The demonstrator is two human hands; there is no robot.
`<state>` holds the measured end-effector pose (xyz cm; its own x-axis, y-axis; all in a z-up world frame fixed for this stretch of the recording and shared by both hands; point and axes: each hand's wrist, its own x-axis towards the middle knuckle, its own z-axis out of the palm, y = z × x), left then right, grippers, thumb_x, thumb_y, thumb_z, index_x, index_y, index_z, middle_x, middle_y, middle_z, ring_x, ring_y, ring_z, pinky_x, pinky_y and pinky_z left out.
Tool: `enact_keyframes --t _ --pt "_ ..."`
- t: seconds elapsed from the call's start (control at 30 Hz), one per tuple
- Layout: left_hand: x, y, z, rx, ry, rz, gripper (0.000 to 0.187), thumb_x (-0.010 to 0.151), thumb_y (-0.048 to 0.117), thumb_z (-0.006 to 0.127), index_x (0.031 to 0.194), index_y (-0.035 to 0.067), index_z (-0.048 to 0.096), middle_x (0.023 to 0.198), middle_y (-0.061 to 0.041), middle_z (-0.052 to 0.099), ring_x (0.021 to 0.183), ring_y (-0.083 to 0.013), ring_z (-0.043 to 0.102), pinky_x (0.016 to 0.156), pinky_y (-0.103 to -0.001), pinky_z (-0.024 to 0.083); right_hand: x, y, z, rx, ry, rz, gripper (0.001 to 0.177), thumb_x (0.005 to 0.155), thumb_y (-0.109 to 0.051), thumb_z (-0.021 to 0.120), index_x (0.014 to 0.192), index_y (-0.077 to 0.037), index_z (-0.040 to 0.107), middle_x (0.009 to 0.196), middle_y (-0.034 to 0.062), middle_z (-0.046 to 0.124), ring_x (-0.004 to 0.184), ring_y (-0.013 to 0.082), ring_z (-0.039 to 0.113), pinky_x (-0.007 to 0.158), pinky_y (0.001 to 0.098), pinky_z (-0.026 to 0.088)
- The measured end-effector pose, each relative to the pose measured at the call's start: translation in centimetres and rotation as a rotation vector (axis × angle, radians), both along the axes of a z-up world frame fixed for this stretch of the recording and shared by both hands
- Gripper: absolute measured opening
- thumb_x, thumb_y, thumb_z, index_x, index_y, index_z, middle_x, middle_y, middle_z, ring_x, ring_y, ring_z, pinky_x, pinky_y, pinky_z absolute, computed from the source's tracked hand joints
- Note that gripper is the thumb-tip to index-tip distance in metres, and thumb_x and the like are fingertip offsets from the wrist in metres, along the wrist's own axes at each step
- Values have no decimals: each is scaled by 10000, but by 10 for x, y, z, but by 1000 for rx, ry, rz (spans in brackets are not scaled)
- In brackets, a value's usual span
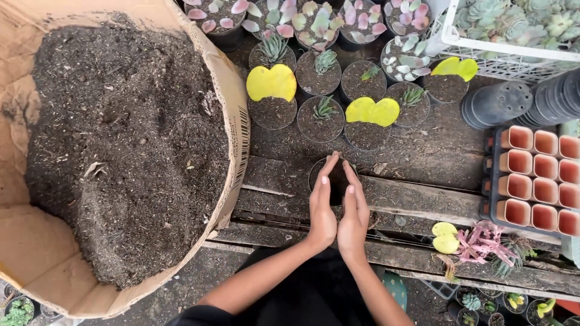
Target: The person is manually filling small plastic pots with soil from a large container and then planting succulent cuttings into each pot.
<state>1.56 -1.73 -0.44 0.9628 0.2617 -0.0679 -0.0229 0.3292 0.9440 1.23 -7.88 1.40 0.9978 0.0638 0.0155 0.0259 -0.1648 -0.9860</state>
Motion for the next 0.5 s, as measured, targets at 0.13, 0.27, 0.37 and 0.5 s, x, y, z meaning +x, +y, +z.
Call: enact_keyframes --t 0.13,0.27,0.37,0.5 --pt "-1 12 4 37 -67 -41 602 1200 341 206 1677 19 381 1760 -209 327 1668 -394 171 1359 -524 96 -3 -9 -12 6 -9 -40 521 1193 -244 297 1629 -6 456 1689 234 447 1609 434 323 1317 591 219" --pt "1 15 3 -25 -115 -83 663 1195 425 202 1730 36 236 1813 -183 185 1681 -386 79 1362 -519 49 0 -17 -18 -93 -115 87 596 1181 -330 218 1651 -20 414 1716 205 414 1627 414 284 1326 585 166" --pt "4 10 23 -183 -112 -100 705 1185 467 180 1751 49 139 1836 -164 98 1688 -365 39 1364 -507 20 4 -24 -31 -263 -209 158 677 1155 -431 162 1671 -58 390 1747 163 371 1645 368 246 1333 560 100" --pt "14 24 42 -412 75 -181 855 1106 646 129 1767 105 85 1838 -165 15 1684 -389 -33 1317 -606 -70 10 -35 -43 -566 -381 279 823 1108 -613 61 1708 -127 346 1803 87 294 1676 285 179 1345 515 -18"
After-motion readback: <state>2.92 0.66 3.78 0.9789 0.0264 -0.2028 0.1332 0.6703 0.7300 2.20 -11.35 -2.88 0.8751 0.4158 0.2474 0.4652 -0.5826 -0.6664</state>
